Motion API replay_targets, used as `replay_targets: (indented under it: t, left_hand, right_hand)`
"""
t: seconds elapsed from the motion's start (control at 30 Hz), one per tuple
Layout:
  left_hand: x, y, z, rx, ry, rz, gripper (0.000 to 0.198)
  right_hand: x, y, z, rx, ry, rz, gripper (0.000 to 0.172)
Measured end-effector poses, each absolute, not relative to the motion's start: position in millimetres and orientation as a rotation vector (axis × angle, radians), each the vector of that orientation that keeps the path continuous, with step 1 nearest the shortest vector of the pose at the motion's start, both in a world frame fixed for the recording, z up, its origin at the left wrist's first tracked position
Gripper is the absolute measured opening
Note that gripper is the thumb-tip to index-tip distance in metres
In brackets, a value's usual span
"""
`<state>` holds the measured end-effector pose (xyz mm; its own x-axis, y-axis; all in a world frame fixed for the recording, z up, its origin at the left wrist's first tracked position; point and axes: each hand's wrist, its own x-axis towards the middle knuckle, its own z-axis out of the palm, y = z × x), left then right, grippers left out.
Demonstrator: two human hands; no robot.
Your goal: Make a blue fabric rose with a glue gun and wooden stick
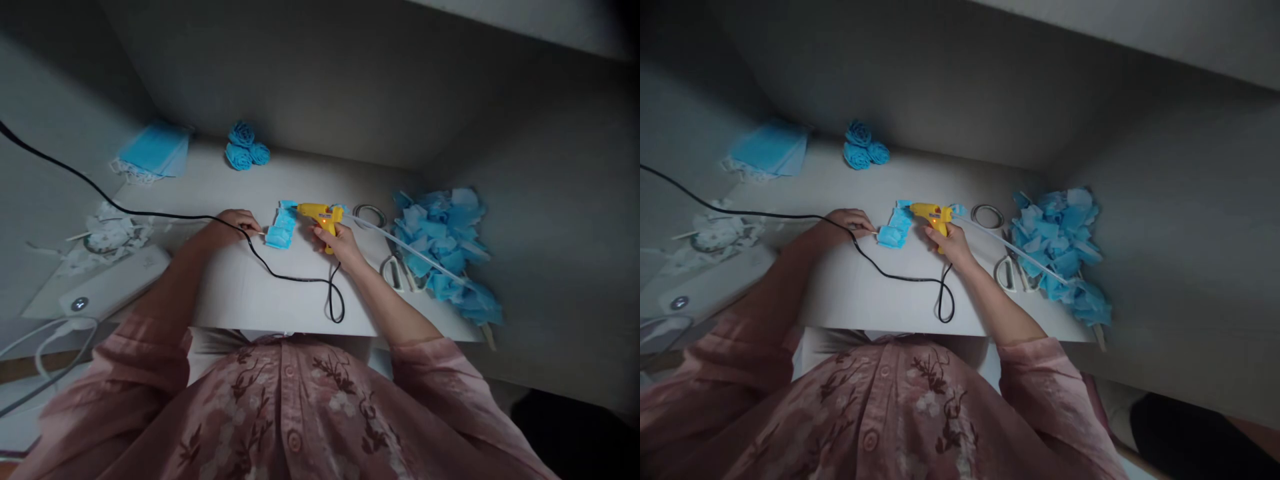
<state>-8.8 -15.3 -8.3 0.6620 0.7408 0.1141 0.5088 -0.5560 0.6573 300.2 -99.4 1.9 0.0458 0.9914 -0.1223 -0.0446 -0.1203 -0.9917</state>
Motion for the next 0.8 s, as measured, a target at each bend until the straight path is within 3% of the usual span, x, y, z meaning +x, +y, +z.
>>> replay_targets:
  t: [0.37, 0.8]
  left_hand:
    - [-7.2, -14.0, -15.1, 2.290, 1.002, 0.580, 0.036]
    - [-3.7, -15.9, -10.5, 2.409, 1.016, 0.566, 0.027]
  right_hand:
    - [300.0, -98.9, 2.4, -1.312, -1.109, 1.271, 0.062]
    - [300.3, -99.5, 2.6, -1.310, -1.107, 1.262, 0.064]
